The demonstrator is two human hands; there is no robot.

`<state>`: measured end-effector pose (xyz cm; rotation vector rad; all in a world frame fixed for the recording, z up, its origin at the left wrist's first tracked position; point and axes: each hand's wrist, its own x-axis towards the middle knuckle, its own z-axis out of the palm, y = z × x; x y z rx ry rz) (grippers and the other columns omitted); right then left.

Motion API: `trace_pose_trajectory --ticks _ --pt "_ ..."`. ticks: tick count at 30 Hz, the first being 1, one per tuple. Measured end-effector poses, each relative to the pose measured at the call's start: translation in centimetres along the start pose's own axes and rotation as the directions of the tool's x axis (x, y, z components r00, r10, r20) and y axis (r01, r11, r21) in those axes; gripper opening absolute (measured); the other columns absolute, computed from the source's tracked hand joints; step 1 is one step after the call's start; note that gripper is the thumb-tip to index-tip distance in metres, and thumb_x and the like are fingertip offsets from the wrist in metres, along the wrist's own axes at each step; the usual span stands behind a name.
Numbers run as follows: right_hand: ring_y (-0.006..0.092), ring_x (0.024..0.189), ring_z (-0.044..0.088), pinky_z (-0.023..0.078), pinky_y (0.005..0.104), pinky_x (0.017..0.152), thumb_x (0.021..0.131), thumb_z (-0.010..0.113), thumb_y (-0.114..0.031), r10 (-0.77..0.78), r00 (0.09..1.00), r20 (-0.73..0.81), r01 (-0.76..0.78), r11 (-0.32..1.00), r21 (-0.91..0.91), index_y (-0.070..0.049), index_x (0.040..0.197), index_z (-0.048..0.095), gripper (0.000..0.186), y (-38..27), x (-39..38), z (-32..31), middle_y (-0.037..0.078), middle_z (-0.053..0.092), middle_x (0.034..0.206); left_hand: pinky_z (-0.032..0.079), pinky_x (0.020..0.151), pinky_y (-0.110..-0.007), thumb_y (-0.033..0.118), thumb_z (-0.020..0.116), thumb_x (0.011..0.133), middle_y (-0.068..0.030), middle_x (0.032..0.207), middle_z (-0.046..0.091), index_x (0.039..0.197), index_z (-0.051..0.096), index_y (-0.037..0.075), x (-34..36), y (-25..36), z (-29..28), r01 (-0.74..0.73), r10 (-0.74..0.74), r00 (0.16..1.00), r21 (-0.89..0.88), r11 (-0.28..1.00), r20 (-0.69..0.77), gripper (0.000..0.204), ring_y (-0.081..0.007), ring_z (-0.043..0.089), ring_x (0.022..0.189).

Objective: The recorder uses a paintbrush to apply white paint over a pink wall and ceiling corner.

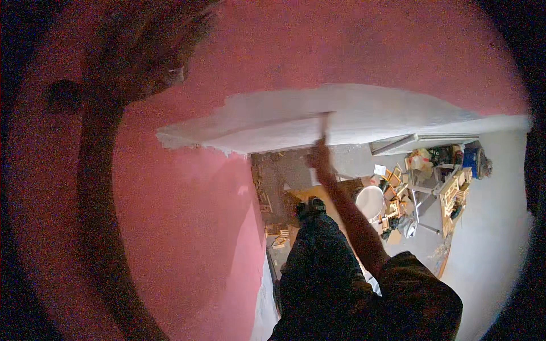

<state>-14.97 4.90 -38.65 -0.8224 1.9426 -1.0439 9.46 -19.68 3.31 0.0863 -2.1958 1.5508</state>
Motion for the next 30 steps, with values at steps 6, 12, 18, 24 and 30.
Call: trace_pose_trajectory --ticks 6,12,18,24,30 --pt "0.0325 0.085 0.055 0.045 0.0405 0.070 0.089 0.039 -0.018 -0.472 0.765 0.438 0.609 0.751 -0.255 0.002 0.126 0.032 0.043 -0.7 -3.0 11.8 0.021 0.054 0.103 0.021 0.099 -0.042 0.059 0.035 0.082 -0.0108 0.143 0.011 0.136 0.017 0.017 1.1 -0.7 -0.9 -0.021 0.021 1.000 -0.020 1.000 -0.019 0.071 -0.0273 0.017 0.128" --pt "0.0310 0.070 0.055 0.046 0.0414 0.062 0.079 0.048 -0.006 -0.305 0.910 0.282 0.415 0.664 -0.622 0.002 0.117 0.041 0.039 0.3 1.7 -0.4 0.018 0.056 0.080 0.021 0.098 -0.042 0.060 0.035 0.082 -0.0108 0.143 0.010 0.137 0.016 0.017 1.2 -1.0 -0.6 -0.025 0.025 0.999 0.002 1.000 0.024 0.072 -0.0271 0.017 0.128" --pt "0.0038 0.041 0.034 0.028 0.0183 0.034 0.088 0.048 -0.024 0.156 0.935 -0.319 0.074 0.793 0.604 -0.014 0.096 0.047 0.013 1.7 -1.8 -16.4 -0.006 0.033 0.060 0.022 0.098 -0.041 0.060 0.034 0.082 -0.0109 0.143 0.010 0.137 0.015 0.017 1.0 -1.1 -1.9 -0.057 0.051 0.993 0.050 0.997 0.109 0.073 -0.0269 0.017 0.129" --pt "0.0104 0.043 0.039 0.034 0.0251 0.037 0.088 0.046 -0.024 -0.010 0.898 -0.441 0.287 0.771 0.568 -0.005 0.105 0.045 0.026 1.1 -1.1 -10.5 0.000 0.043 0.062 0.023 0.099 -0.041 0.056 0.033 0.084 -0.0091 0.140 0.017 0.135 0.021 0.017 2.0 -0.3 -0.4 0.015 -0.015 0.999 0.001 1.000 -0.050 0.065 -0.0253 0.023 0.126" --pt "0.0134 0.046 0.043 0.038 0.0295 0.041 0.088 0.045 -0.022 -0.489 0.835 0.253 0.534 0.830 -0.161 -0.006 0.110 0.045 0.028 -7.8 -3.2 15.4 0.003 0.047 0.063 0.025 0.100 -0.039 0.048 0.031 0.088 -0.0065 0.135 0.029 0.130 0.031 0.016 2.6 -0.2 0.1 0.025 -0.029 0.988 -0.031 0.999 -0.151 0.053 -0.0229 0.032 0.122"
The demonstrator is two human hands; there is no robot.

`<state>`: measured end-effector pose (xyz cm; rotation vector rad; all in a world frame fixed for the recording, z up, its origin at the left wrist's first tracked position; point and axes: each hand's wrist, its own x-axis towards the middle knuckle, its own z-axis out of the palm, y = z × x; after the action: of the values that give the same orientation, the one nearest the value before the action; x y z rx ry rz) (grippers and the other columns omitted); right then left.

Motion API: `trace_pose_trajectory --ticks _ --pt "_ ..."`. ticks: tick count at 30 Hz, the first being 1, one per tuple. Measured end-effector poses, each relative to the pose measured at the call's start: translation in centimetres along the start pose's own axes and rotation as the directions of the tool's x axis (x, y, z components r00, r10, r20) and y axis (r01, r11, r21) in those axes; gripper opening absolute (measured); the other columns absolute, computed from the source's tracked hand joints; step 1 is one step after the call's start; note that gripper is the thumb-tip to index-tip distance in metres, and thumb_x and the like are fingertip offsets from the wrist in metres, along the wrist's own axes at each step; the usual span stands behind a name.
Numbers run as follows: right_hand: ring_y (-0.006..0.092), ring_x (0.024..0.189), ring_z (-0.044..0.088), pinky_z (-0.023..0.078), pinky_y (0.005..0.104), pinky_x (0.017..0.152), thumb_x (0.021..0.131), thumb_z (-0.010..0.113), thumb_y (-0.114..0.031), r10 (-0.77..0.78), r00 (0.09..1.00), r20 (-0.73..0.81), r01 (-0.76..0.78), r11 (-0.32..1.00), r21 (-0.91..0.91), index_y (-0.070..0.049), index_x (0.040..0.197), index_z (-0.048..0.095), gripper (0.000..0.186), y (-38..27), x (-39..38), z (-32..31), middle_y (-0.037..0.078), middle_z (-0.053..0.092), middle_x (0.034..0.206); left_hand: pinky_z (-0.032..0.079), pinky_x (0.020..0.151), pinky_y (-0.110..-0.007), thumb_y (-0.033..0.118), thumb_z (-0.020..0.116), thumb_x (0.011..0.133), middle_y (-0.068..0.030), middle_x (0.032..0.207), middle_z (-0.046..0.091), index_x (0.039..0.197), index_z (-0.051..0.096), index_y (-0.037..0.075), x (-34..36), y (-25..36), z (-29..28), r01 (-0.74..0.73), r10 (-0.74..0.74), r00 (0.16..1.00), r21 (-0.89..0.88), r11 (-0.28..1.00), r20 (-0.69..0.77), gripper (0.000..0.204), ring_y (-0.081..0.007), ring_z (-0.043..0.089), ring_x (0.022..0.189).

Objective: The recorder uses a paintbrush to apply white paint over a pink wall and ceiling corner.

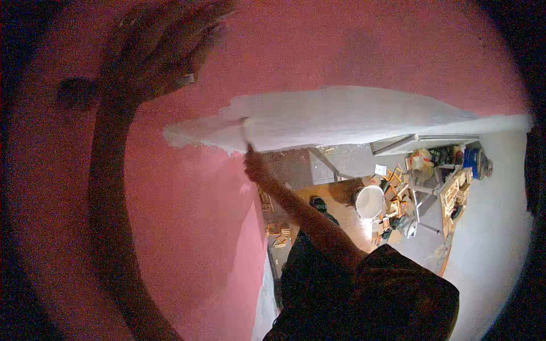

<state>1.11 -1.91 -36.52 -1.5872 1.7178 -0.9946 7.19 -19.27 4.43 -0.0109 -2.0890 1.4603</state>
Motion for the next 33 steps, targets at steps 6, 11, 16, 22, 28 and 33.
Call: trace_pose_trajectory --ticks 6,11,16,22,28,33 --pt "0.0163 0.050 0.047 0.042 0.0340 0.045 0.087 0.043 -0.019 -0.068 0.989 0.128 0.080 0.993 -0.089 -0.006 0.115 0.044 0.031 1.0 -0.4 -2.0 0.006 0.051 0.063 0.026 0.101 -0.038 0.041 0.030 0.091 -0.0042 0.131 0.040 0.127 0.039 0.016 0.3 0.2 0.5 0.020 -0.024 0.995 -0.043 0.999 -0.098 0.045 -0.0208 0.039 0.118" --pt "0.0168 0.039 0.044 0.037 0.0326 0.034 0.089 0.040 -0.015 0.444 0.893 -0.072 -0.418 0.878 0.231 -0.007 0.114 0.046 0.027 4.3 -3.9 -17.0 0.006 0.047 0.054 0.027 0.101 -0.038 0.041 0.031 0.090 -0.0036 0.131 0.040 0.126 0.040 0.016 -0.7 -0.1 -0.6 0.036 -0.039 0.996 -0.038 0.999 -0.082 0.044 -0.0199 0.039 0.118" --pt "0.0099 0.037 0.033 0.027 0.0240 0.032 0.089 0.041 -0.038 0.805 0.394 -0.444 -0.279 0.565 0.777 -0.013 0.078 0.044 0.027 5.0 -7.5 -24.5 -0.002 0.035 0.050 0.027 0.101 -0.037 0.040 0.032 0.090 -0.0030 0.130 0.041 0.125 0.041 0.016 0.2 0.5 0.2 0.054 -0.061 0.989 -0.053 0.997 -0.134 0.043 -0.0190 0.039 0.118" --pt "0.0077 0.042 0.031 0.026 0.0212 0.036 0.089 0.041 -0.038 0.383 0.824 -0.418 0.375 0.186 0.908 -0.017 0.077 0.043 0.025 14.6 -7.5 -18.6 -0.005 0.034 0.056 0.027 0.101 -0.037 0.039 0.032 0.090 -0.0023 0.130 0.041 0.124 0.042 0.016 1.1 0.6 0.6 0.089 -0.101 0.977 -0.068 0.994 -0.187 0.042 -0.0179 0.039 0.118" --pt "0.0158 0.069 0.054 0.044 0.0316 0.060 0.089 0.039 -0.029 0.367 0.884 0.288 -0.302 -0.021 0.953 -0.006 0.103 0.048 0.029 -1.0 -0.1 1.5 0.009 0.056 0.084 0.027 0.101 -0.036 0.038 0.033 0.090 -0.0016 0.130 0.042 0.124 0.044 0.016 -0.8 0.9 1.2 0.122 -0.134 0.974 -0.077 0.990 -0.183 0.041 -0.0168 0.039 0.119" --pt "0.0285 0.065 0.054 0.045 0.0382 0.054 0.081 0.042 -0.001 -0.315 0.948 0.043 0.313 0.948 0.050 -0.002 0.127 0.033 0.047 -10.6 3.1 7.3 0.016 0.054 0.074 0.028 0.101 -0.036 0.037 0.033 0.090 -0.0011 0.129 0.042 0.123 0.045 0.016 -1.0 1.3 1.7 0.189 -0.218 0.949 -0.142 0.972 -0.227 0.040 -0.0160 0.038 0.119"
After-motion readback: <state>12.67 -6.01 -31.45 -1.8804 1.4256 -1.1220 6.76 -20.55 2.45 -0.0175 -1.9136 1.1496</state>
